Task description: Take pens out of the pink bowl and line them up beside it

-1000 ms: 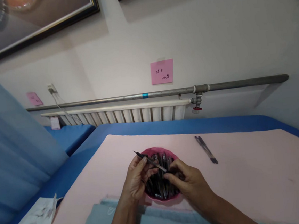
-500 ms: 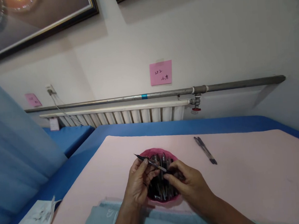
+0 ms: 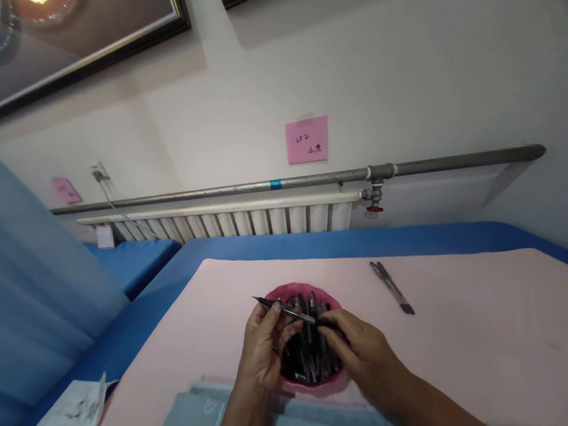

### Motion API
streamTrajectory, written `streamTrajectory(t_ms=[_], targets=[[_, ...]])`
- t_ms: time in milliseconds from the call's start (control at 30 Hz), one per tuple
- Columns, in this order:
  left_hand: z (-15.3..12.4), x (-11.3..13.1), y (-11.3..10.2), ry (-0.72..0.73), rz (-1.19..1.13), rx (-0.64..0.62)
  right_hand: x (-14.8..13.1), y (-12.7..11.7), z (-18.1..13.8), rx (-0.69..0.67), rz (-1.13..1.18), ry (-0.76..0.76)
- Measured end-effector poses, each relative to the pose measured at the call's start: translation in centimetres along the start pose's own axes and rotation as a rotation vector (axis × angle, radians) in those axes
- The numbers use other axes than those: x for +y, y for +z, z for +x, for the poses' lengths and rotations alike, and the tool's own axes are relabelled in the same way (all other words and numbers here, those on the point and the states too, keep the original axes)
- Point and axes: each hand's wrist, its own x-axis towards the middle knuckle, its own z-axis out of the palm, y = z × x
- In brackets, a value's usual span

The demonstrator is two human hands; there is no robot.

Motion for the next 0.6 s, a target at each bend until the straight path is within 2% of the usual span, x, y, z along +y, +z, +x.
streamTrajectory(t_ms=[233,467,600], targets=[[-0.06,-0.49,0.25,0.029,-0.018,0.056,0.48,0.13,0.23,-0.028,-0.07,0.002],[-0.23,-0.41,0.36,0.027,0.007,-0.001,0.11,-0.19,0.72,-0.14,0.087,0.213],[-0.22,-0.36,0.51,0.016,0.008,0.024,-0.19,-0.61,0.71,-0.126,-0.039,0.126]])
